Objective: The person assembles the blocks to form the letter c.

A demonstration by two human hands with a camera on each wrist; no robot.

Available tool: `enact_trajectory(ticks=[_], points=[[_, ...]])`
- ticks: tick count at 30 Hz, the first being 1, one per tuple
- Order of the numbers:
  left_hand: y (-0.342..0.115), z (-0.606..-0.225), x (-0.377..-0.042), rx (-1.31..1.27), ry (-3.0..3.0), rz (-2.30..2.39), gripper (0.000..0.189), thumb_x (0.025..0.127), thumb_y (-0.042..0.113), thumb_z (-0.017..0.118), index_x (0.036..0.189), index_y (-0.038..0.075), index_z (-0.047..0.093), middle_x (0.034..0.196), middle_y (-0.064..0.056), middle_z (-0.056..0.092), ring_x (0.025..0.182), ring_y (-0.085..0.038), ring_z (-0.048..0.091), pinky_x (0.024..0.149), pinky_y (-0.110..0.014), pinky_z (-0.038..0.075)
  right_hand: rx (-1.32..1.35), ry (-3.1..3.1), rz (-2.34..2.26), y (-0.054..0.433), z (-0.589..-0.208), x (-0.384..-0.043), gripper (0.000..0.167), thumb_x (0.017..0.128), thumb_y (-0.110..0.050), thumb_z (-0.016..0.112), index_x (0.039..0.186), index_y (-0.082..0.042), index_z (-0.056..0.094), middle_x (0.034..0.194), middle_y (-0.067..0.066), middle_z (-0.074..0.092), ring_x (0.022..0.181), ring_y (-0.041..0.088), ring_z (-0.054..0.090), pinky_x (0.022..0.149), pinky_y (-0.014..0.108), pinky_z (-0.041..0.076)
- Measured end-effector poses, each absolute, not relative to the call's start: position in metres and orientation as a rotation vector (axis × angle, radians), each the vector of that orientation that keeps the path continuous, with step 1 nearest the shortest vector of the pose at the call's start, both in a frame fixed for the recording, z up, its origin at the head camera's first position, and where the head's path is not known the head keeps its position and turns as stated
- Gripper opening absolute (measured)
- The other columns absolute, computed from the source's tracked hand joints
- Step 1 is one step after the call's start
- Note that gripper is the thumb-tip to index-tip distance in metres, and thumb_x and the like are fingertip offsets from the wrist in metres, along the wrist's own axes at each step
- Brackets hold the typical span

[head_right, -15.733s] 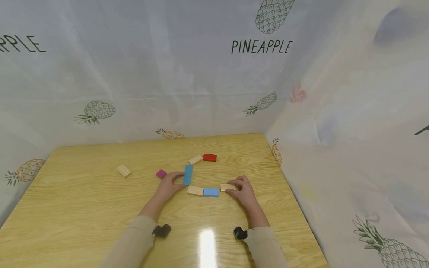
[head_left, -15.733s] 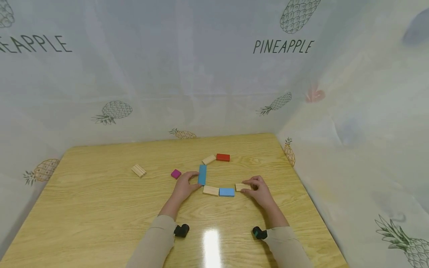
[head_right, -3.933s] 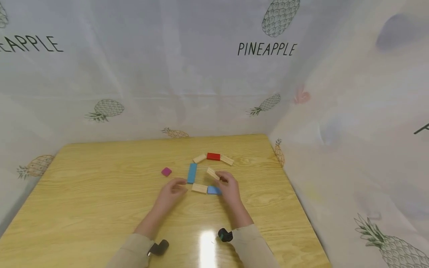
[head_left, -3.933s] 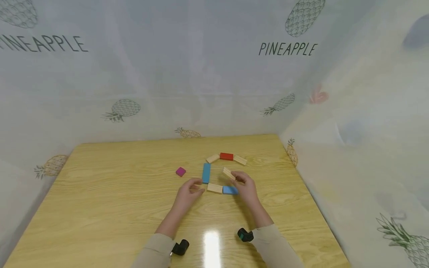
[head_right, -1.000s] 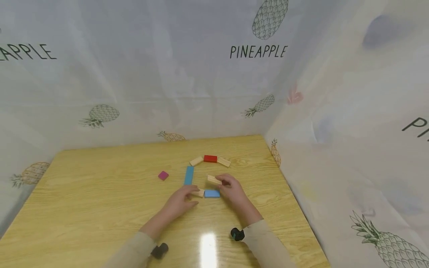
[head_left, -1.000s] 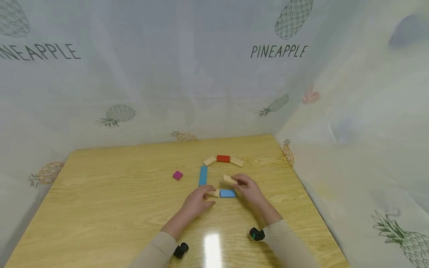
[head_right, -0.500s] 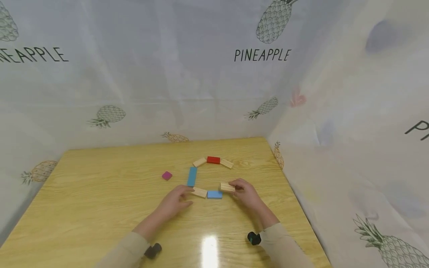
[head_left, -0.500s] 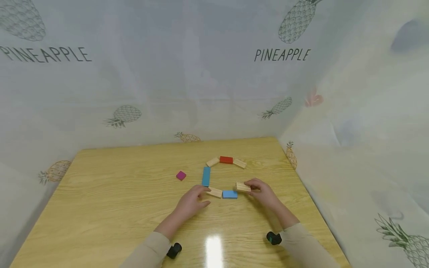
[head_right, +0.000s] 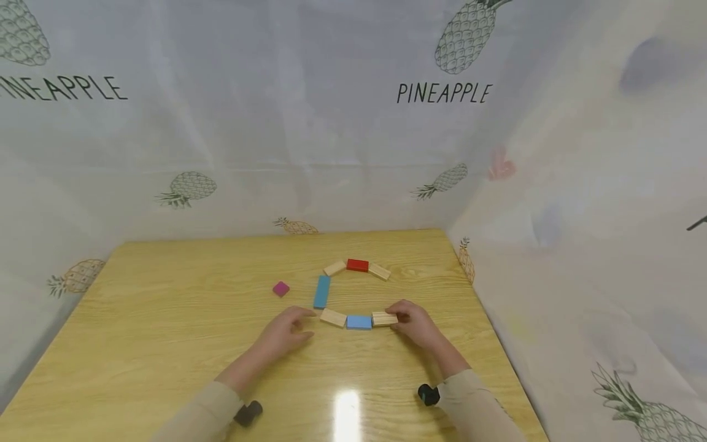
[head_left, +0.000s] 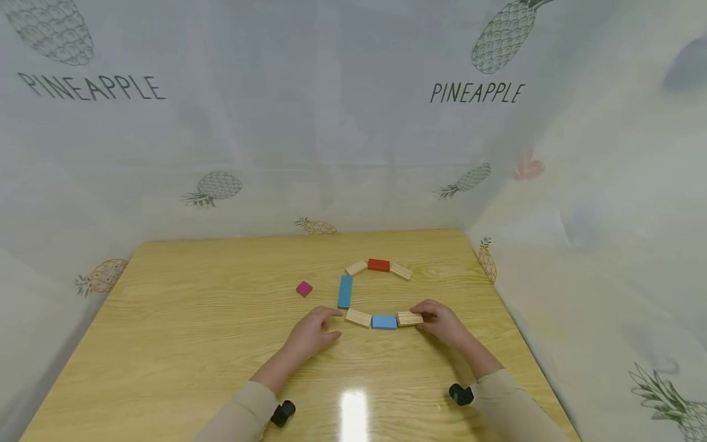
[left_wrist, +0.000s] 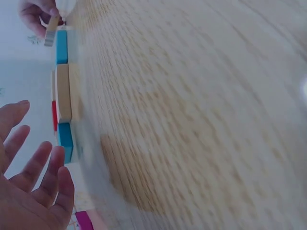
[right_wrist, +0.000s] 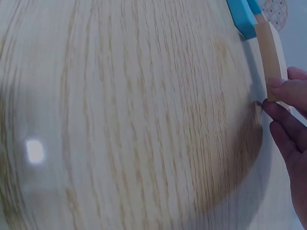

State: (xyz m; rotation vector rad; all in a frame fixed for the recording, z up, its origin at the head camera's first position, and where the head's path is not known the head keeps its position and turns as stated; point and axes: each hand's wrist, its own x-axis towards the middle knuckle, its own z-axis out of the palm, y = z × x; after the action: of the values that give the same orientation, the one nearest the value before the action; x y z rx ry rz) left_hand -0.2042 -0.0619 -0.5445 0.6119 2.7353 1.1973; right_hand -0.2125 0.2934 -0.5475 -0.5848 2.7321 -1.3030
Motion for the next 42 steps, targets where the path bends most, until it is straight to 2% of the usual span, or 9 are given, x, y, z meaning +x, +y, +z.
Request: enact_trajectory(ticks=[10, 18, 30, 42], points=[[-0.069, -0.548, -0.202, 0.559, 2.724, 1.195, 0.040, 0.086, 0.020, 0.076, 0.124, 0.013, 0.065, 0.115, -0.006, 0.059, 0.086, -0.019, 0.055, 0.068, -0.032, 0.046, -0.615, 2.734, -1.229, 0.301, -0.551, -0.215, 0.032, 0.084, 0.002, 0.073, 0.116, -0.002, 0.069, 0.112, 0.008, 0.064, 0.104, 0.031, 0.060, 0.088, 0.041, 0.053], [-0.072, -0.553, -0.204, 0.561, 2.737, 1.205, 0.038, 0.086, 0.020, 0.076, 0.122, 0.013, 0.066, 0.115, -0.005, 0.061, 0.087, -0.017, 0.056, 0.071, -0.032, 0.049, -0.587, 2.700, -1.181, 0.303, -0.552, -0.219, 0.032, 0.086, 0.000, 0.071, 0.118, -0.005, 0.069, 0.114, 0.005, 0.063, 0.092, 0.021, 0.056, 0.078, 0.029, 0.050], [-0.072, -0.556, -0.207, 0.531, 2.737, 1.205, 0.040, 0.085, 0.021, 0.077, 0.122, 0.013, 0.066, 0.117, -0.007, 0.061, 0.085, -0.016, 0.055, 0.069, -0.031, 0.047, -0.549, 2.676, -1.181, 0.299, -0.551, -0.222, 0.031, 0.087, 0.001, 0.071, 0.118, -0.005, 0.069, 0.117, 0.007, 0.063, 0.097, 0.021, 0.058, 0.081, 0.031, 0.051], [-0.072, -0.557, -0.207, 0.520, 2.735, 1.199, 0.039, 0.086, 0.021, 0.076, 0.123, 0.014, 0.066, 0.118, -0.006, 0.060, 0.086, -0.016, 0.056, 0.070, -0.031, 0.048, -0.604, 2.666, -1.156, 0.297, -0.549, -0.223, 0.031, 0.088, 0.002, 0.069, 0.118, -0.002, 0.068, 0.117, 0.011, 0.063, 0.101, 0.028, 0.058, 0.084, 0.035, 0.052]])
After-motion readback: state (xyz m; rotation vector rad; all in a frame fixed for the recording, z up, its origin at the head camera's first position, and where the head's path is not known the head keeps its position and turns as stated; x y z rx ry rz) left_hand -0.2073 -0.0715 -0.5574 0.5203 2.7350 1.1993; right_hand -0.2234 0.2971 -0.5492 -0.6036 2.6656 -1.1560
